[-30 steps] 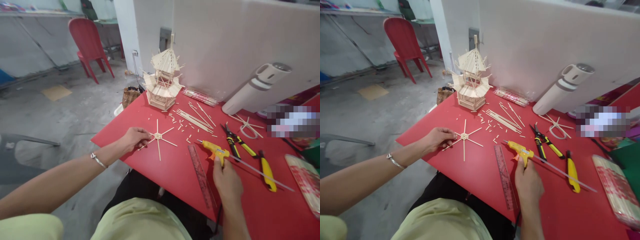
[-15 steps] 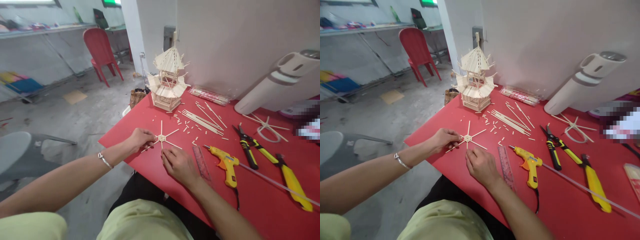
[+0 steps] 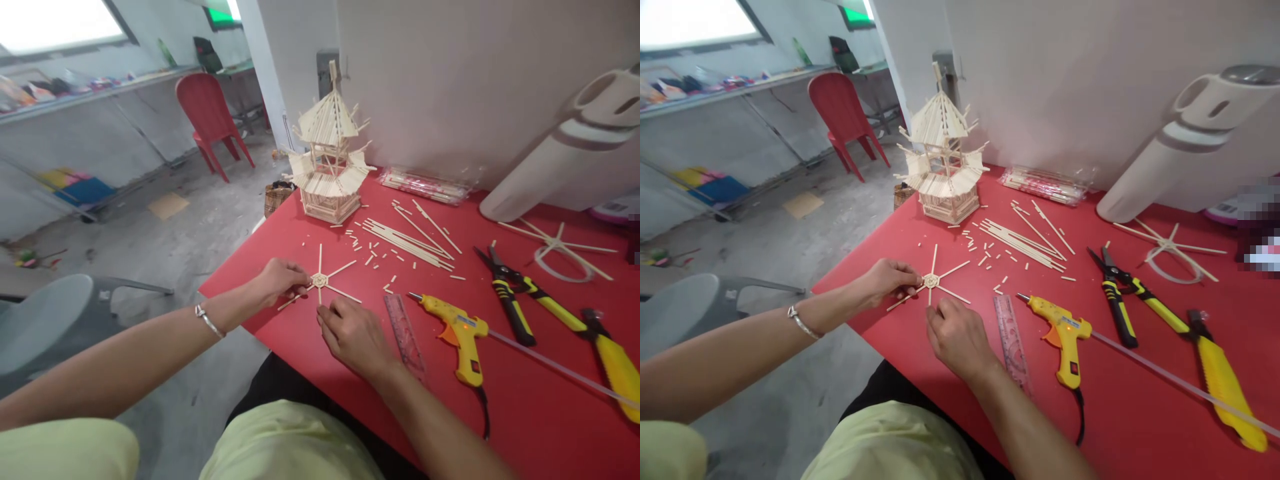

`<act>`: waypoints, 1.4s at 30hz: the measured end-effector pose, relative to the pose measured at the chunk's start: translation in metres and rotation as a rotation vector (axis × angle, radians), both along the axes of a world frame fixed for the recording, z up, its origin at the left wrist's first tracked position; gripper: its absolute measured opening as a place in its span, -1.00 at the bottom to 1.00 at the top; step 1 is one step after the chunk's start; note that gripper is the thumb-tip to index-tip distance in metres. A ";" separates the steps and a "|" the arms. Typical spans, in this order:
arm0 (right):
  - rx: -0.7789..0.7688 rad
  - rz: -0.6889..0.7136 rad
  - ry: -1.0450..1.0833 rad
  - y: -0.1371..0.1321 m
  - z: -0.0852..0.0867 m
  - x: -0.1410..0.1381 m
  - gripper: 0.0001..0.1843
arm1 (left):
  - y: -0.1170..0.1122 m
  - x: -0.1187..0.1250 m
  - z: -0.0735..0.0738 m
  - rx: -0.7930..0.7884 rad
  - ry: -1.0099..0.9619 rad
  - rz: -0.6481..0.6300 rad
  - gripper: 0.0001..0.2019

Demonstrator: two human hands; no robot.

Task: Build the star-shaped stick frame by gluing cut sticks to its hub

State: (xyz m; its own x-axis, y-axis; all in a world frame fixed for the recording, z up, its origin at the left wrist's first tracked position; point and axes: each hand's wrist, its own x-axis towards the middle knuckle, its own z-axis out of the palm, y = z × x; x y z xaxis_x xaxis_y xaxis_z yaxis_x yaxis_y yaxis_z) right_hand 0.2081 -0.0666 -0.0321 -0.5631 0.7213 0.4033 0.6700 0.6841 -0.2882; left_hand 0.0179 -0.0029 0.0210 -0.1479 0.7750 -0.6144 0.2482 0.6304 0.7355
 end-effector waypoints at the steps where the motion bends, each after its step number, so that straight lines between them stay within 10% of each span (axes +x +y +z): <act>1: -0.001 -0.001 0.003 0.000 0.000 0.000 -0.77 | 0.000 0.001 0.000 0.002 0.004 -0.001 -0.93; 42: -0.075 -0.008 -0.025 0.000 0.006 0.002 -0.79 | 0.001 -0.006 0.001 -0.016 0.034 -0.095 -0.76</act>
